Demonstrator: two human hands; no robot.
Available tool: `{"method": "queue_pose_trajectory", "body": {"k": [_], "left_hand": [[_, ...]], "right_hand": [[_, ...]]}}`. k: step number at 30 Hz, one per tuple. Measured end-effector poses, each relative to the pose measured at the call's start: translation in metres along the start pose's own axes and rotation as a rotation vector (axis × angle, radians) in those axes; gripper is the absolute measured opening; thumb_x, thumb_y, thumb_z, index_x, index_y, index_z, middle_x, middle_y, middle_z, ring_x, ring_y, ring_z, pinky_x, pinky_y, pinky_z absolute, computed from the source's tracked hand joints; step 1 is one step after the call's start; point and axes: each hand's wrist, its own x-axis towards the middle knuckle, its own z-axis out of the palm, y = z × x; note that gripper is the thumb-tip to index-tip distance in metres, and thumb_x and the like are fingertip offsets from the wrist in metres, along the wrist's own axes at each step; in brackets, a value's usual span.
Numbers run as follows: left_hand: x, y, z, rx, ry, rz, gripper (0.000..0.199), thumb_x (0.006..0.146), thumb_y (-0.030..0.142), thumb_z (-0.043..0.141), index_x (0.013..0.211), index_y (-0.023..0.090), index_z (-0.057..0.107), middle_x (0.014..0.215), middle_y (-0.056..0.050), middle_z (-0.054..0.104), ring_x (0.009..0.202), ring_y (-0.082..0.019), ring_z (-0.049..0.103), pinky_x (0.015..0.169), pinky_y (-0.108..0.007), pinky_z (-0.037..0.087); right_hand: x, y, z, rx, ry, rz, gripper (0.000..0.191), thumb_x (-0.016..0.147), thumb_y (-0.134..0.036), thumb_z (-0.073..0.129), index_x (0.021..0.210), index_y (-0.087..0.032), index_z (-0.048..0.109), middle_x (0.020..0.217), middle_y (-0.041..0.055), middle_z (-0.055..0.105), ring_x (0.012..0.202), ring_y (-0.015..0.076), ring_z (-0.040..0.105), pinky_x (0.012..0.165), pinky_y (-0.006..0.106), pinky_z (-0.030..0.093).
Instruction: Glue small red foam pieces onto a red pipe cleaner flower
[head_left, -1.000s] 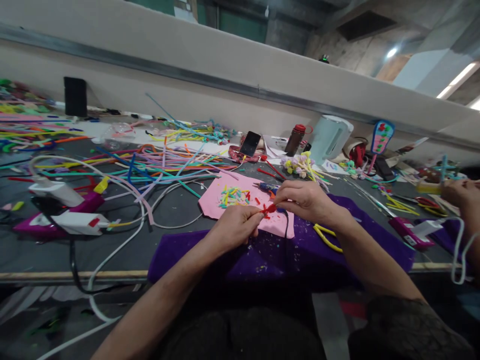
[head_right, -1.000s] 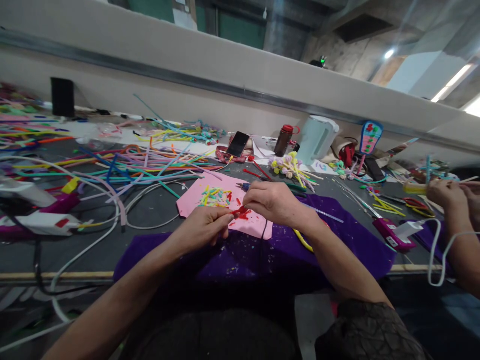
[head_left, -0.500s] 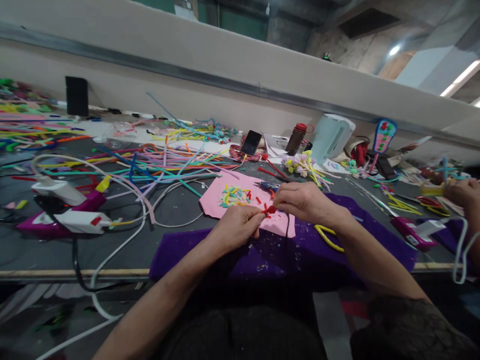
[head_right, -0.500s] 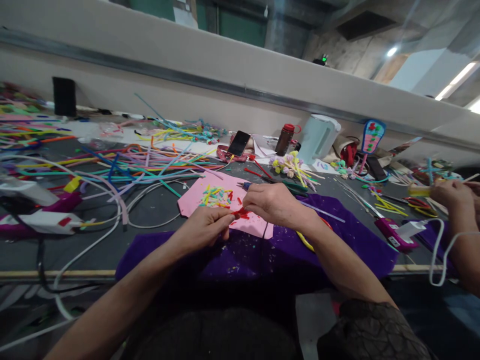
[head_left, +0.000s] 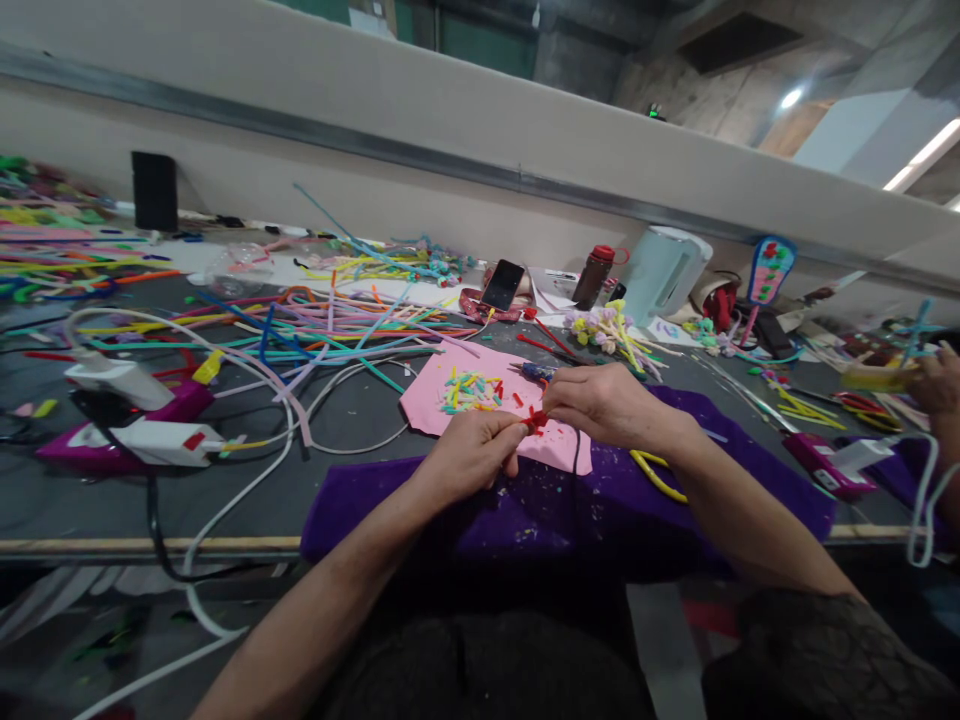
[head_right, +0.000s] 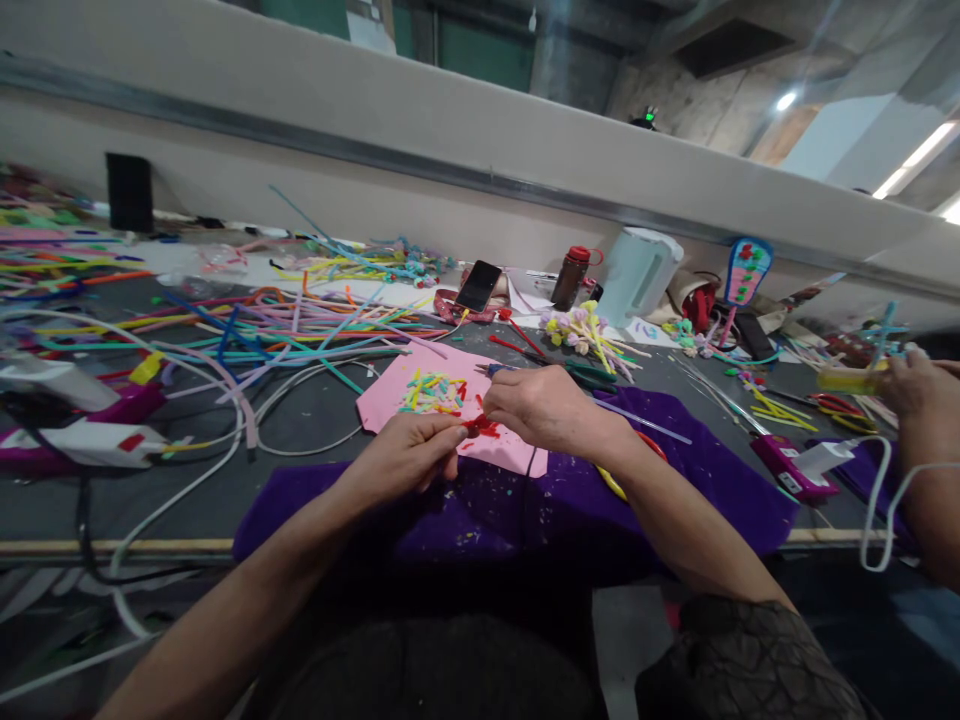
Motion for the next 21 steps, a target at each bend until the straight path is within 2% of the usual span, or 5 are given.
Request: {"method": "queue_pose_trajectory", "body": {"k": [5,9,12,16,21], "left_hand": [[0.002,-0.007,-0.001,-0.14,-0.035,-0.061,0.036,0.081,0.04,0.043,0.06,0.014,0.057,0.05,0.0,0.057,0.031,-0.004,0.039,0.036,-0.017,0.028],[0.004,-0.014,-0.004,-0.361,-0.048,-0.126,0.03,0.079,0.038,0.047,0.082,0.012,0.062,0.052,0.0,0.06,0.029,-0.004,0.038,0.032,-0.017,0.022],[0.005,-0.015,-0.006,-0.547,-0.091,-0.141,0.032,0.08,0.038,0.047,0.09,0.011,0.062,0.05,-0.001,0.059,0.028,-0.004,0.039,0.029,-0.016,0.019],[0.005,-0.012,-0.007,-0.684,-0.087,-0.134,0.03,0.08,0.037,0.048,0.087,0.01,0.06,0.049,-0.001,0.059,0.028,-0.005,0.042,0.029,-0.016,0.023],[0.006,-0.007,-0.007,-0.697,-0.064,-0.123,0.028,0.079,0.037,0.05,0.08,0.011,0.058,0.049,-0.001,0.06,0.029,-0.005,0.044,0.028,-0.015,0.027]], "right_hand": [[0.001,0.0,-0.001,0.104,0.015,0.03,0.024,0.088,-0.025,0.041,0.089,-0.016,0.064,0.084,0.0047,0.064,0.076,0.0118,0.059,0.066,0.023,0.042],[-0.003,0.004,-0.002,0.243,0.14,0.147,0.027,0.087,-0.027,0.043,0.105,-0.018,0.061,0.097,0.0066,0.065,0.085,0.0141,0.06,0.074,0.026,0.045],[-0.005,0.005,0.005,0.512,0.223,0.282,0.032,0.085,-0.03,0.046,0.114,-0.018,0.056,0.095,0.006,0.066,0.079,0.0135,0.061,0.07,0.027,0.047],[0.003,-0.002,0.025,1.026,0.208,0.363,0.047,0.078,-0.03,0.056,0.122,-0.017,0.045,0.095,0.0065,0.063,0.074,0.0129,0.061,0.059,0.024,0.048],[0.02,-0.008,0.04,1.243,0.283,0.418,0.054,0.07,-0.028,0.064,0.12,-0.017,0.046,0.091,0.0059,0.061,0.069,0.0121,0.059,0.05,0.02,0.044]]}}
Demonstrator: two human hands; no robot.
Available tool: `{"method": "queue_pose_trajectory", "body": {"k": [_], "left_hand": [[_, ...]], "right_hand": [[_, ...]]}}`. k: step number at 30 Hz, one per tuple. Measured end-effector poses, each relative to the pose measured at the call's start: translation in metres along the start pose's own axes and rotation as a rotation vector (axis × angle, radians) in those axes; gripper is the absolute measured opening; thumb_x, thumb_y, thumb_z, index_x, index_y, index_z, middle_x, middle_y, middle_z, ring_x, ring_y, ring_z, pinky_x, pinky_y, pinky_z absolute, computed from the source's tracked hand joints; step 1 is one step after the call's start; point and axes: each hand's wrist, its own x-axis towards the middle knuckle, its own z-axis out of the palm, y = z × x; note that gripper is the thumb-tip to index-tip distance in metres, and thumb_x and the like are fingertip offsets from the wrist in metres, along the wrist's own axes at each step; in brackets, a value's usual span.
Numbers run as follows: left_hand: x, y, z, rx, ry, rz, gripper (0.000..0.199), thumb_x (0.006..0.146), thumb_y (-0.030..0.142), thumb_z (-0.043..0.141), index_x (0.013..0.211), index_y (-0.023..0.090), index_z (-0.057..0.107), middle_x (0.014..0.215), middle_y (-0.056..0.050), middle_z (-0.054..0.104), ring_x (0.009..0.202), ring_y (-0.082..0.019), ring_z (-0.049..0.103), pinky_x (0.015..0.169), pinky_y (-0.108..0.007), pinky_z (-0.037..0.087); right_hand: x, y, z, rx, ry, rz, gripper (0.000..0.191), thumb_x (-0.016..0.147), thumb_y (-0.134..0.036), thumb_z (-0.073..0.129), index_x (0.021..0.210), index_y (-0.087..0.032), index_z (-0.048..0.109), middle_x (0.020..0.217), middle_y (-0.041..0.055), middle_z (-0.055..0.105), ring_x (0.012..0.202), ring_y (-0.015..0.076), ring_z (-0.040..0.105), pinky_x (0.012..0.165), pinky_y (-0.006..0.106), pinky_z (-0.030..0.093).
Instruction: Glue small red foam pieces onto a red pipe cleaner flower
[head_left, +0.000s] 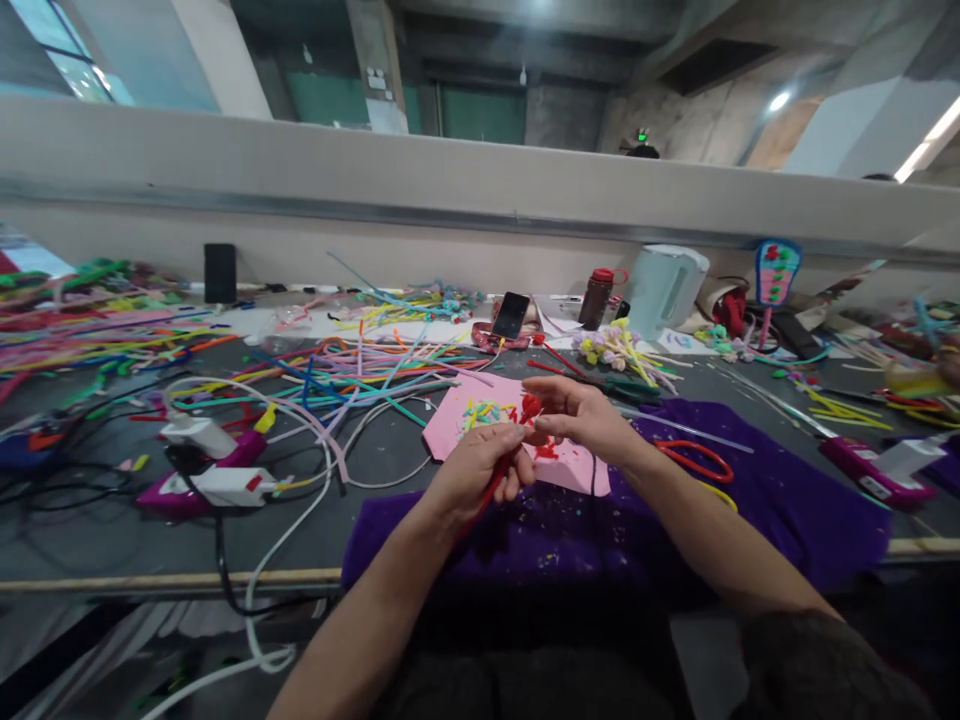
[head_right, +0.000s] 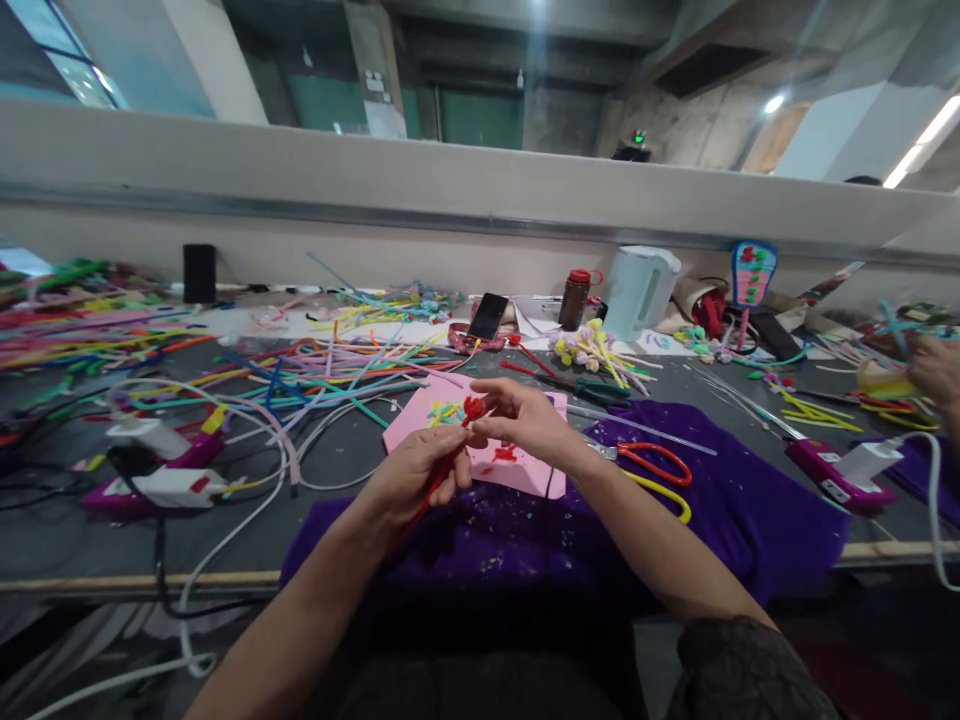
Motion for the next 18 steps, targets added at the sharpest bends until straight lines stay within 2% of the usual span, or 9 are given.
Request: {"method": "queue_pose_trajectory", "body": {"k": [3,10,18], "left_hand": [[-0.001,0.003,0.002,-0.015,-0.032,-0.019,0.029,0.079,0.037,0.05,0.082,0.01,0.059,0.048,-0.002,0.059,0.028,-0.006,0.044,0.028,-0.015,0.025],[-0.006,0.008,0.008,-0.009,-0.075,-0.044,0.029,0.079,0.034,0.049,0.078,0.008,0.06,0.042,-0.003,0.058,0.023,-0.006,0.04,0.025,-0.014,0.022],[-0.005,0.005,0.006,-0.035,-0.1,-0.048,0.032,0.081,0.033,0.046,0.086,0.006,0.062,0.043,-0.003,0.058,0.024,-0.007,0.041,0.024,-0.014,0.02]], "right_hand": [[0.004,-0.001,-0.002,0.061,-0.014,-0.014,0.054,0.069,-0.026,0.066,0.119,-0.018,0.048,0.097,0.0065,0.059,0.073,0.0118,0.057,0.054,0.02,0.044],[0.006,-0.009,-0.011,0.064,-0.17,-0.129,0.051,0.066,-0.022,0.069,0.113,-0.019,0.051,0.097,0.005,0.059,0.077,0.0115,0.056,0.065,0.024,0.046],[0.006,-0.008,-0.007,0.119,-0.183,-0.077,0.033,0.066,-0.023,0.07,0.097,-0.017,0.058,0.077,0.0001,0.059,0.063,0.008,0.054,0.055,0.02,0.043]]}}
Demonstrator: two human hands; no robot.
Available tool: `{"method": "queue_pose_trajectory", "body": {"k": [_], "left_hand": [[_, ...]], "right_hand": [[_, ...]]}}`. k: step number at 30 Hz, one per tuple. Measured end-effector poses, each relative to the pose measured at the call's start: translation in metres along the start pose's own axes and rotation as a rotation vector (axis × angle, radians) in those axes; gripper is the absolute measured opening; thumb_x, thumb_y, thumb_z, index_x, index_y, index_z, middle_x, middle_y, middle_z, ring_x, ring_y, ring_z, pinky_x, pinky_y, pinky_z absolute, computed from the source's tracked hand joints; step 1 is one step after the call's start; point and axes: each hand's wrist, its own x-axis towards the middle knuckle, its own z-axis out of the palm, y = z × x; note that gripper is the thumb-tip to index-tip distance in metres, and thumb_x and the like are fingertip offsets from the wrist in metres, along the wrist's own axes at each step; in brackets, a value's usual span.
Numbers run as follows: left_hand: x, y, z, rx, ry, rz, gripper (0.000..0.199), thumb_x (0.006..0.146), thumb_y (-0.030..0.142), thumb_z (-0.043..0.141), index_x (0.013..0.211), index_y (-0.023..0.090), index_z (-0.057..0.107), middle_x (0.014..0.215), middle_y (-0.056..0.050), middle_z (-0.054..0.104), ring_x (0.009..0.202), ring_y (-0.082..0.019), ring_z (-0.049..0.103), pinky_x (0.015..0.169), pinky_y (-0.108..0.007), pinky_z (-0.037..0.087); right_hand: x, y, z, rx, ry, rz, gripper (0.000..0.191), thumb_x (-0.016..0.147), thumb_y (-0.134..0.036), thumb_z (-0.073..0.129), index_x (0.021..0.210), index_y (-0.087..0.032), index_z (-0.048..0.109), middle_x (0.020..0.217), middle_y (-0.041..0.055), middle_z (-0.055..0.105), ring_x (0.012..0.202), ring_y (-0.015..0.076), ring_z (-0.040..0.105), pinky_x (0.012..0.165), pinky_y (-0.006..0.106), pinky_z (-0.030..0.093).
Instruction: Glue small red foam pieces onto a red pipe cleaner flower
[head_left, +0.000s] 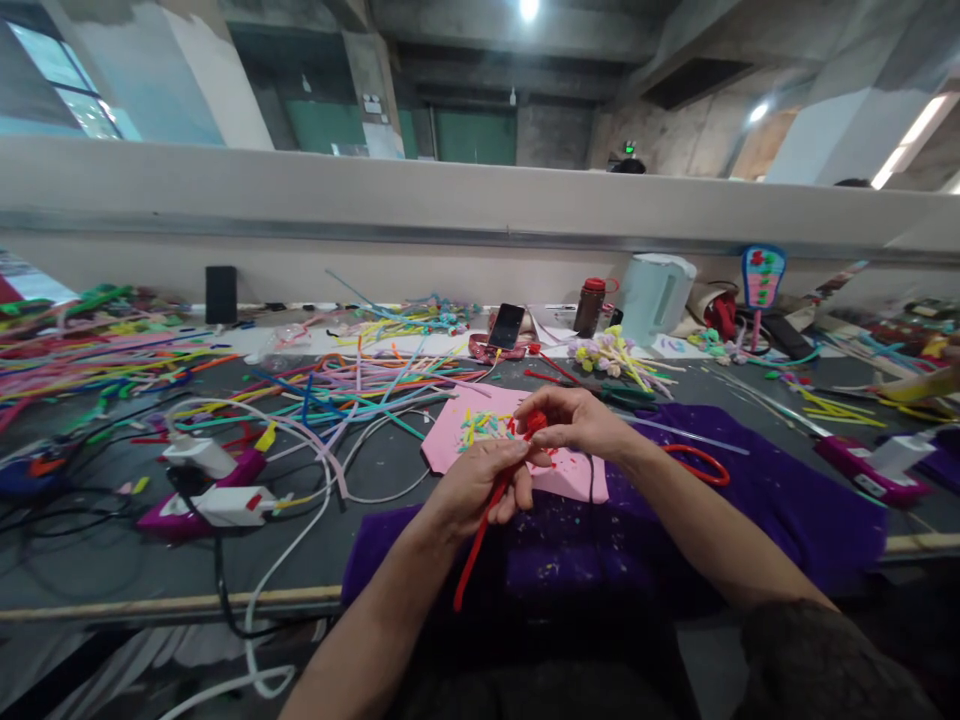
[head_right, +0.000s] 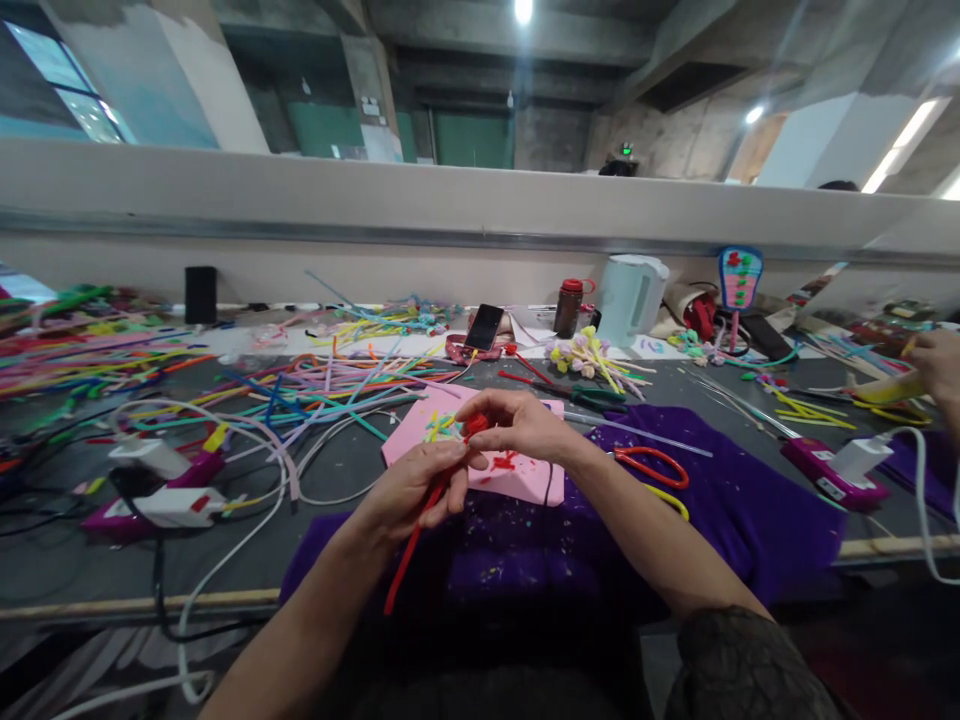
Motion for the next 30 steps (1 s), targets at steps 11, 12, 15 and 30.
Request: {"method": "queue_pose_trajectory", "body": {"k": [11,12,15,30], "left_hand": [[0.003,-0.003,-0.001,-0.014,0.051,0.0,0.03,0.079,0.036,0.049,0.082,0.008,0.061,0.043,-0.002,0.057,0.024,-0.006,0.039,0.026,-0.015,0.021],[0.004,-0.003,-0.001,-0.019,0.087,0.022,0.029,0.078,0.036,0.051,0.082,0.009,0.061,0.045,-0.002,0.058,0.027,-0.006,0.04,0.027,-0.015,0.022],[0.005,-0.005,-0.003,-0.023,0.251,0.151,0.029,0.076,0.036,0.054,0.089,0.012,0.063,0.068,-0.006,0.065,0.05,-0.009,0.056,0.037,-0.015,0.033],[0.009,-0.011,-0.004,-0.103,0.332,0.237,0.038,0.072,0.037,0.06,0.103,0.014,0.062,0.081,-0.006,0.065,0.059,-0.011,0.057,0.051,-0.022,0.042]], "right_hand": [[0.0,0.0,0.0,-0.029,0.041,-0.003,0.046,0.064,-0.024,0.07,0.107,-0.018,0.055,0.086,0.0021,0.06,0.066,0.0092,0.056,0.054,0.02,0.044],[0.0,0.001,0.0,-0.042,0.079,-0.008,0.05,0.064,-0.024,0.07,0.11,-0.02,0.053,0.092,0.0034,0.06,0.067,0.0099,0.057,0.054,0.02,0.044],[-0.001,0.006,0.005,-0.033,0.343,-0.047,0.04,0.068,-0.03,0.066,0.104,-0.019,0.053,0.09,0.003,0.06,0.058,0.0084,0.055,0.045,0.018,0.04],[0.001,0.031,0.054,0.09,0.223,0.167,0.03,0.074,-0.043,0.057,0.065,-0.015,0.053,0.05,-0.0031,0.052,0.039,0.0066,0.045,0.036,0.018,0.029]]}}
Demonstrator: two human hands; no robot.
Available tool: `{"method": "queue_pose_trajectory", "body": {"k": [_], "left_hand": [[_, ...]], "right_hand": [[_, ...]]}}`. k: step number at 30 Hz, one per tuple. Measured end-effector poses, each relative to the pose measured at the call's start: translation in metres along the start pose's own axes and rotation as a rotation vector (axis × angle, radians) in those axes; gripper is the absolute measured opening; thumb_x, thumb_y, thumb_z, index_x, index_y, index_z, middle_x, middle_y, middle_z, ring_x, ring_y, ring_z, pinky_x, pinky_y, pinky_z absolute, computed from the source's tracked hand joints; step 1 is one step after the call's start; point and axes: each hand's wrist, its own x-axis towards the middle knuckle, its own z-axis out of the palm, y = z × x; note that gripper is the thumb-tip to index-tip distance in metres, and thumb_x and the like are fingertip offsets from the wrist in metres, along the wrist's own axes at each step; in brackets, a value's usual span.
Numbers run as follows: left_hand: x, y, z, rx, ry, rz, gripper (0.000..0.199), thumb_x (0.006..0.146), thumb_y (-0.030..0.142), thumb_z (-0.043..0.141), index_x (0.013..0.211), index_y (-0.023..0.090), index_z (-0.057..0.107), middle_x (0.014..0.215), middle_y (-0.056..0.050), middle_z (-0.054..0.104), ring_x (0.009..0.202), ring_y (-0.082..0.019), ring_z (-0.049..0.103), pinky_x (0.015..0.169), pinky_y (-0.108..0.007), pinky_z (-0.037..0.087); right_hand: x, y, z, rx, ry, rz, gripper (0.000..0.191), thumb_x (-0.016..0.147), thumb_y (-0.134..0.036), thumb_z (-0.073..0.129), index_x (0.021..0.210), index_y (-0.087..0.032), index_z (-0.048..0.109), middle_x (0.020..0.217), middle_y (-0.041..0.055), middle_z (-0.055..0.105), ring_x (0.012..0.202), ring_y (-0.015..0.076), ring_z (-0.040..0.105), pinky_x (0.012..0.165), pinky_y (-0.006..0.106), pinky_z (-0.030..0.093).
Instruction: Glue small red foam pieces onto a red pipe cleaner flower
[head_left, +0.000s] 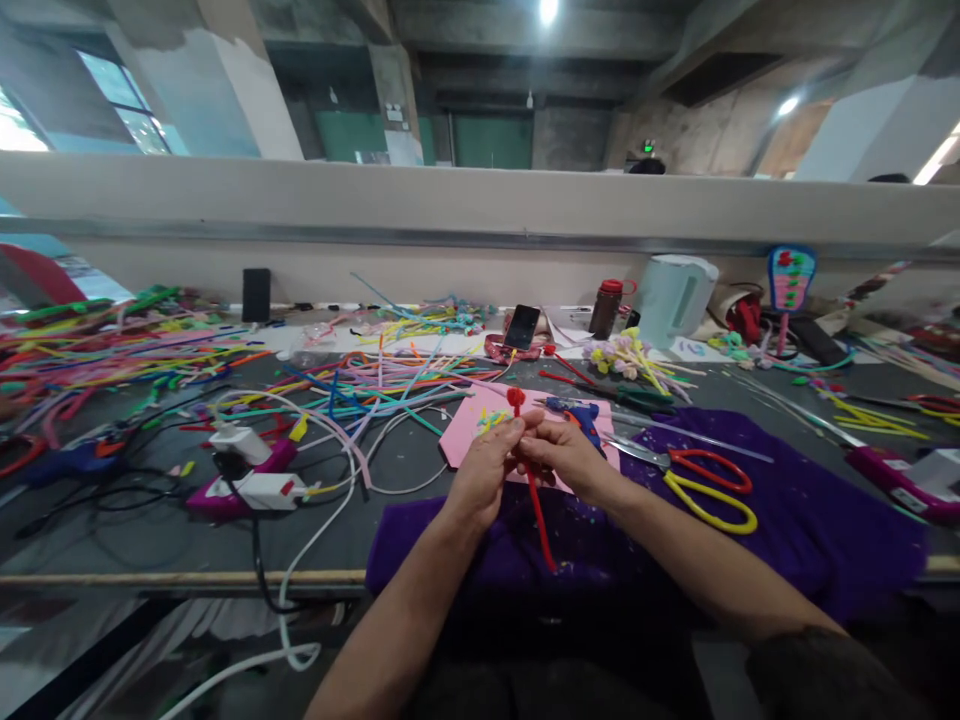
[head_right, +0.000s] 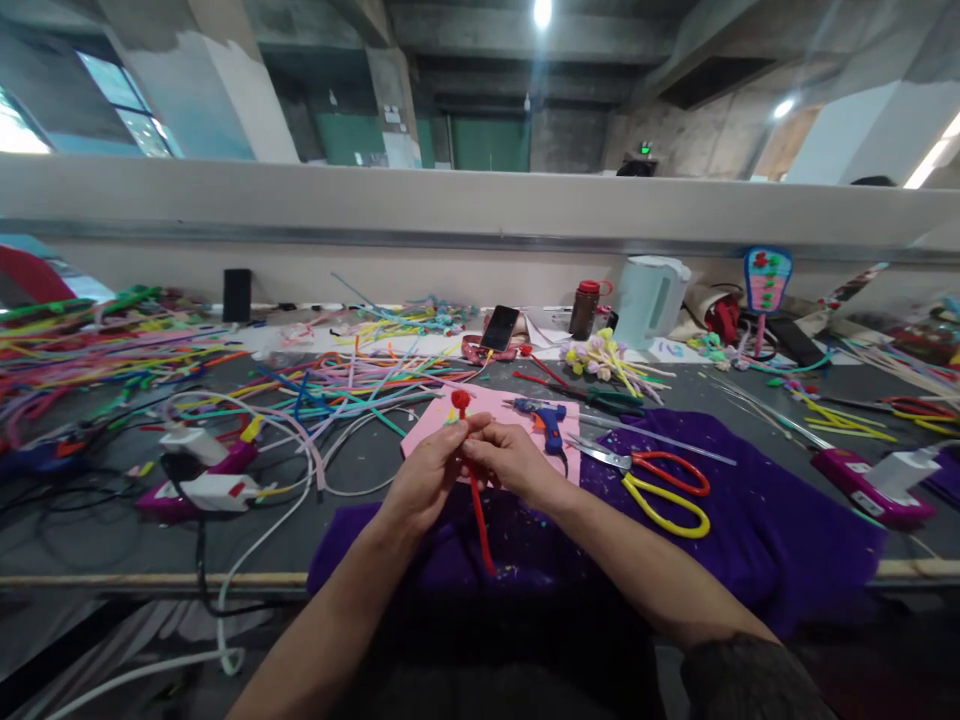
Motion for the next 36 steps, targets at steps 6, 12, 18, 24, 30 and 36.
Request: {"method": "queue_pose_trajectory", "body": {"k": [6,12,18,24,30,36], "left_hand": [[0.0,-0.004,-0.013,-0.038,0.109,0.001,0.024,0.065,0.031,0.068,0.079,0.013,0.062,0.07,0.0,0.062,0.057,-0.009,0.055,0.05,-0.019,0.041],[-0.003,0.01,-0.028,0.015,0.183,-0.003,0.022,0.061,0.029,0.07,0.073,0.013,0.062,0.061,0.001,0.06,0.054,-0.007,0.054,0.049,-0.017,0.04],[0.006,0.016,-0.038,-0.012,0.123,0.004,0.017,0.063,0.027,0.068,0.069,0.012,0.062,0.051,0.003,0.054,0.04,-0.003,0.044,0.037,-0.013,0.031],[0.009,0.001,-0.036,0.029,0.081,-0.085,0.025,0.065,0.032,0.066,0.077,0.011,0.061,0.048,0.003,0.054,0.03,-0.001,0.035,0.029,-0.013,0.02],[0.005,-0.001,-0.034,0.125,0.06,-0.084,0.033,0.066,0.039,0.064,0.085,0.013,0.061,0.051,0.002,0.059,0.025,0.0,0.03,0.027,-0.015,0.014],[0.006,-0.003,-0.036,0.111,0.052,-0.066,0.031,0.068,0.038,0.063,0.084,0.013,0.062,0.051,0.002,0.058,0.026,0.0,0.031,0.027,-0.014,0.015]], "right_hand": [[-0.004,0.009,0.007,-0.053,-0.069,0.001,0.028,0.076,-0.039,0.055,0.063,-0.015,0.052,0.049,-0.004,0.052,0.039,0.0059,0.046,0.038,0.018,0.032],[-0.002,-0.013,-0.027,-0.247,0.098,-0.074,0.028,0.079,-0.041,0.051,0.079,-0.015,0.06,0.07,0.002,0.063,0.046,0.0068,0.052,0.039,0.017,0.035],[0.016,-0.011,-0.084,-0.489,0.226,-0.135,0.024,0.077,-0.037,0.052,0.078,-0.014,0.06,0.066,0.0028,0.062,0.046,0.0075,0.051,0.042,0.018,0.035],[0.031,0.012,-0.087,-1.269,0.109,-0.163,0.022,0.079,-0.027,0.048,0.076,-0.017,0.068,0.075,0.0049,0.066,0.069,0.016,0.059,0.057,0.023,0.036],[0.038,0.012,-0.079,-1.604,0.013,-0.06,0.028,0.083,-0.026,0.041,0.086,-0.021,0.069,0.093,0.0061,0.067,0.082,0.0186,0.059,0.059,0.024,0.033],[0.035,0.017,-0.073,-1.479,-0.089,-0.2,0.026,0.084,-0.027,0.043,0.091,-0.021,0.068,0.094,0.0044,0.067,0.083,0.017,0.058,0.063,0.023,0.032]]}}
